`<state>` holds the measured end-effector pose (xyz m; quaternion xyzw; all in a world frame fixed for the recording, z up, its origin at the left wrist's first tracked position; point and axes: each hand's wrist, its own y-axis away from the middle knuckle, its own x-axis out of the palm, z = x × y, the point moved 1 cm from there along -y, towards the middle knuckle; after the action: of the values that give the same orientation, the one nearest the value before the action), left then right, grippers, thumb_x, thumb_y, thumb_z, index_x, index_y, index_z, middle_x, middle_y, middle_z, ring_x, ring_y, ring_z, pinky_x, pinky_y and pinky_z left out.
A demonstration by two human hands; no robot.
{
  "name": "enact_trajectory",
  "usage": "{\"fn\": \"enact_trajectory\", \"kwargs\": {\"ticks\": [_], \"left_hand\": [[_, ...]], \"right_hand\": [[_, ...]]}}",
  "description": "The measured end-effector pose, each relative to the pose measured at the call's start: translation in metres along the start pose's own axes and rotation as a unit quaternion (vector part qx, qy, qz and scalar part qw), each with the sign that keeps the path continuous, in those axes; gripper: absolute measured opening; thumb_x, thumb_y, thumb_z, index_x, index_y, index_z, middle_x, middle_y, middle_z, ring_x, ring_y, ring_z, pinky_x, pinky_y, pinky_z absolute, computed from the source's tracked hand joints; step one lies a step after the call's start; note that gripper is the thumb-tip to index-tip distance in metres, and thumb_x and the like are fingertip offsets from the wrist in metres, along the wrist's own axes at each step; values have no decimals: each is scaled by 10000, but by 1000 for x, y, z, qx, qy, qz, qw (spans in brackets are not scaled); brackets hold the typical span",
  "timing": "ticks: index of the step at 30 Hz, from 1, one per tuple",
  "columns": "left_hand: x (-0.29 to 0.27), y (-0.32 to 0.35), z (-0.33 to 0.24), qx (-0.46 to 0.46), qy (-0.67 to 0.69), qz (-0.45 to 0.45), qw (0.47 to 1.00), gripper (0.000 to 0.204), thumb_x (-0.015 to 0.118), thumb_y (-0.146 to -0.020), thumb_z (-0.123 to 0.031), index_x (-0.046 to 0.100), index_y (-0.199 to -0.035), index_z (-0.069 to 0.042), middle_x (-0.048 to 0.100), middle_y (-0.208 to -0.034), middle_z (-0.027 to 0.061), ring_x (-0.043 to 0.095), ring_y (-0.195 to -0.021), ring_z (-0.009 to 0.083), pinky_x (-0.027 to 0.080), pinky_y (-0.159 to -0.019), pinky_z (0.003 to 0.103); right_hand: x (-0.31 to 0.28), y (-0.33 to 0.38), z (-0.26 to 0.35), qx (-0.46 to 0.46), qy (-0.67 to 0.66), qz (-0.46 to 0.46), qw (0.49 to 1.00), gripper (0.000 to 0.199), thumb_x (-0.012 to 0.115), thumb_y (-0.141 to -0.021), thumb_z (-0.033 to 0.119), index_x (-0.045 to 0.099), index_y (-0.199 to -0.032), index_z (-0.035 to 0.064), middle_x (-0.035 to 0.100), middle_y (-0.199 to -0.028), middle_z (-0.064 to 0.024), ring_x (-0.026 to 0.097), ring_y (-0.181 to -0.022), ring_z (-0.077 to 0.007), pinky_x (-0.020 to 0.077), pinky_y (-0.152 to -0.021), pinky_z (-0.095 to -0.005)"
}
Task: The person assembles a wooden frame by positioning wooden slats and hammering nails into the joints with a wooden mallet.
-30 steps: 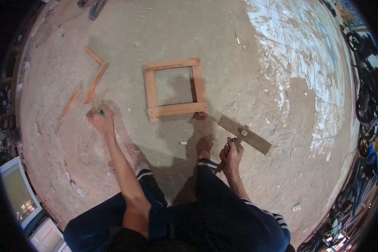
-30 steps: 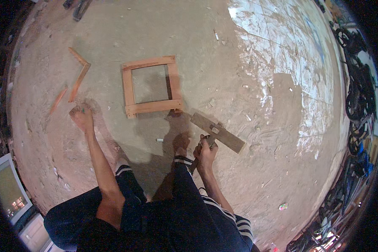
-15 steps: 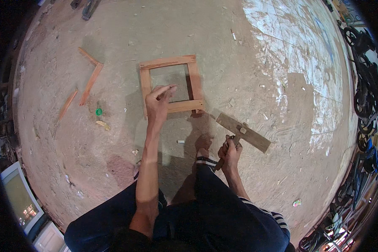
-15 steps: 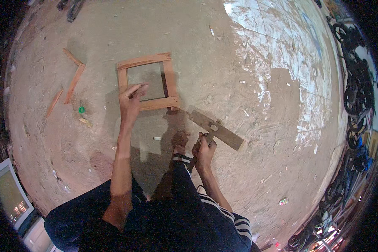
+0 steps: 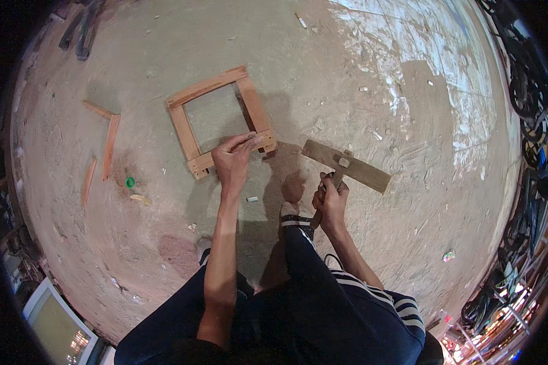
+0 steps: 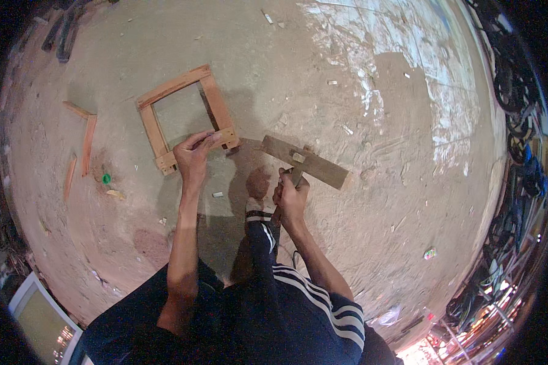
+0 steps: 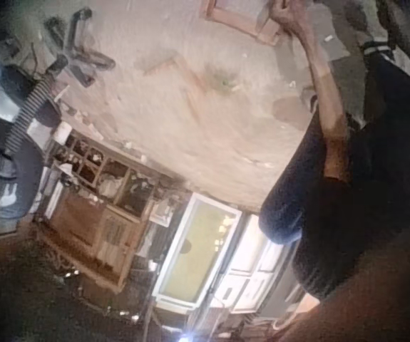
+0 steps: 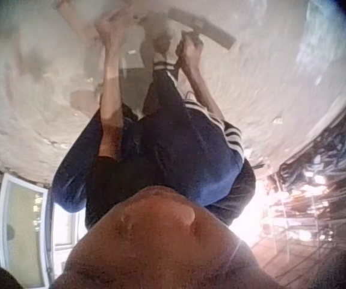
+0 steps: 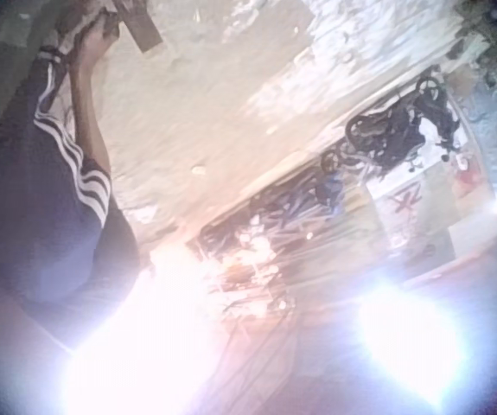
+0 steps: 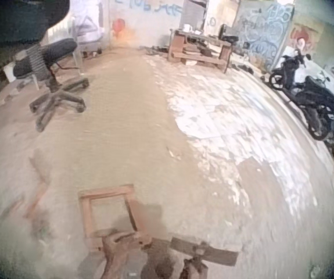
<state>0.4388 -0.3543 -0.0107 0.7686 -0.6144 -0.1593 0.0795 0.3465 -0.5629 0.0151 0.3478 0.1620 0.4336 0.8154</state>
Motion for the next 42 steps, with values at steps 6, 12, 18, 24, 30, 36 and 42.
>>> {"fn": "enact_trajectory", "kwargs": {"ticks": [6,12,18,24,30,36,42], "left_hand": [[6,-1,4,62,-88,-6,994,149,766,-921,-103,802,-1053,-44,712,-883,60,624,-790,127,505,-713,294],[9,-5,10,247,-198,5,948,100,727,-920,-52,782,-1002,-36,693,-911,74,613,-872,203,507,-754,342],[15,-7,16,297,-237,0,925,85,735,-888,-28,771,-964,-27,700,-946,63,612,-916,219,514,-794,375],[16,-5,20,278,-227,2,933,123,737,-869,4,776,-983,-21,710,-964,86,626,-919,235,515,-809,375],[17,-5,19,280,-235,10,931,142,739,-867,11,781,-999,-21,716,-974,96,634,-924,241,516,-809,370],[20,-4,18,289,-249,12,924,117,736,-868,8,771,-978,-8,713,-973,97,635,-924,246,516,-808,375],[23,-5,20,300,-273,19,914,124,731,-864,-3,750,-987,2,690,-976,91,625,-944,264,505,-841,397]], "right_hand": [[-3,-5,-2,12,-5,1,1000,216,663,-978,181,523,-841,89,473,-635,35,418,-484,-64,315,-411,-271],[-5,-7,-5,-8,-4,28,1000,264,631,-994,163,485,-777,127,434,-651,66,371,-497,-45,300,-432,-253],[-5,-8,-5,-3,-7,34,999,199,613,-1000,165,545,-823,101,438,-660,67,375,-500,-49,309,-438,-253],[-6,-9,-5,-28,25,36,999,194,612,-999,168,553,-830,93,433,-660,69,378,-508,-45,309,-440,-255],[-7,-10,-6,-6,20,34,999,149,606,-999,162,578,-885,69,434,-672,64,381,-505,-47,312,-441,-256],[-5,-9,-5,2,6,32,999,139,602,-999,152,580,-903,54,435,-677,57,385,-506,-45,316,-435,-252],[-4,-8,-3,-8,-4,31,999,164,628,-987,163,563,-882,53,441,-665,49,391,-492,-54,321,-427,-257]]}}
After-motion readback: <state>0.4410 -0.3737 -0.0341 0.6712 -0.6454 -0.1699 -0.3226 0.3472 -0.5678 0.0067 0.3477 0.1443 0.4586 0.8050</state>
